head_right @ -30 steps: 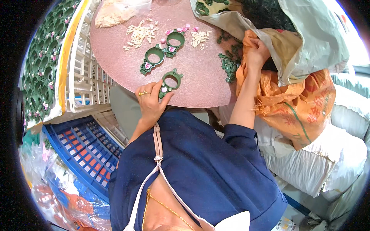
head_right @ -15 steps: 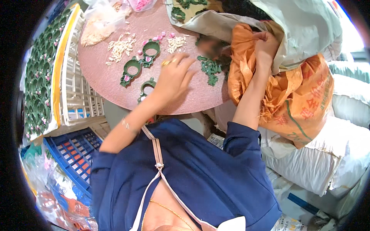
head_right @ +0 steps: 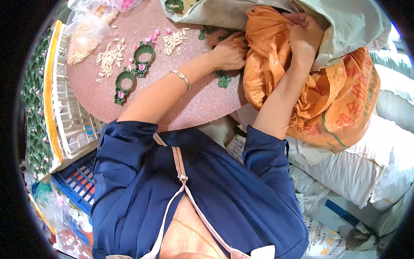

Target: The recorder is assembling small plastic decorative components by attaching floral pieces to green ring-shaped bases.

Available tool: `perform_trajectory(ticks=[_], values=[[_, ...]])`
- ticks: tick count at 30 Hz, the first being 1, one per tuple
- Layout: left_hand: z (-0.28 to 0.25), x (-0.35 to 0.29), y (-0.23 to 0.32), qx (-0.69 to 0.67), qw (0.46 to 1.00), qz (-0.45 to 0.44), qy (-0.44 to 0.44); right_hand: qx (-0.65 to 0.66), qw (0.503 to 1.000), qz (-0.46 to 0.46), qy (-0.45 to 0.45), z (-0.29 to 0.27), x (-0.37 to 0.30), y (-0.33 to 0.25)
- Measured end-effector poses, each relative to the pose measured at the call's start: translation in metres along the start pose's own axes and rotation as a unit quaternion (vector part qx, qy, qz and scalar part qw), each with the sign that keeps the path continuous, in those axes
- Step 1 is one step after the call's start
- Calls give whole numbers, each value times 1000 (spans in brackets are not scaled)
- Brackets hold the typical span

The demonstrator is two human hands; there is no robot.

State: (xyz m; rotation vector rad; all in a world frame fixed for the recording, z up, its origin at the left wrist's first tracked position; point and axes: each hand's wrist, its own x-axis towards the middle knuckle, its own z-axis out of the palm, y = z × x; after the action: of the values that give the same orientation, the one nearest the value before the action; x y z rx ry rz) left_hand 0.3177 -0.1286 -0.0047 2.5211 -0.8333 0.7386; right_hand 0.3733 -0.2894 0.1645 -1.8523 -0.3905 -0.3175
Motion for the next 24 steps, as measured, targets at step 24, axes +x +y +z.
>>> perform_trajectory(ticks=[24], values=[[-92, -50, 8, -44, 981, 104, -156, -3, 998, 57, 11, -14, 14, 10]])
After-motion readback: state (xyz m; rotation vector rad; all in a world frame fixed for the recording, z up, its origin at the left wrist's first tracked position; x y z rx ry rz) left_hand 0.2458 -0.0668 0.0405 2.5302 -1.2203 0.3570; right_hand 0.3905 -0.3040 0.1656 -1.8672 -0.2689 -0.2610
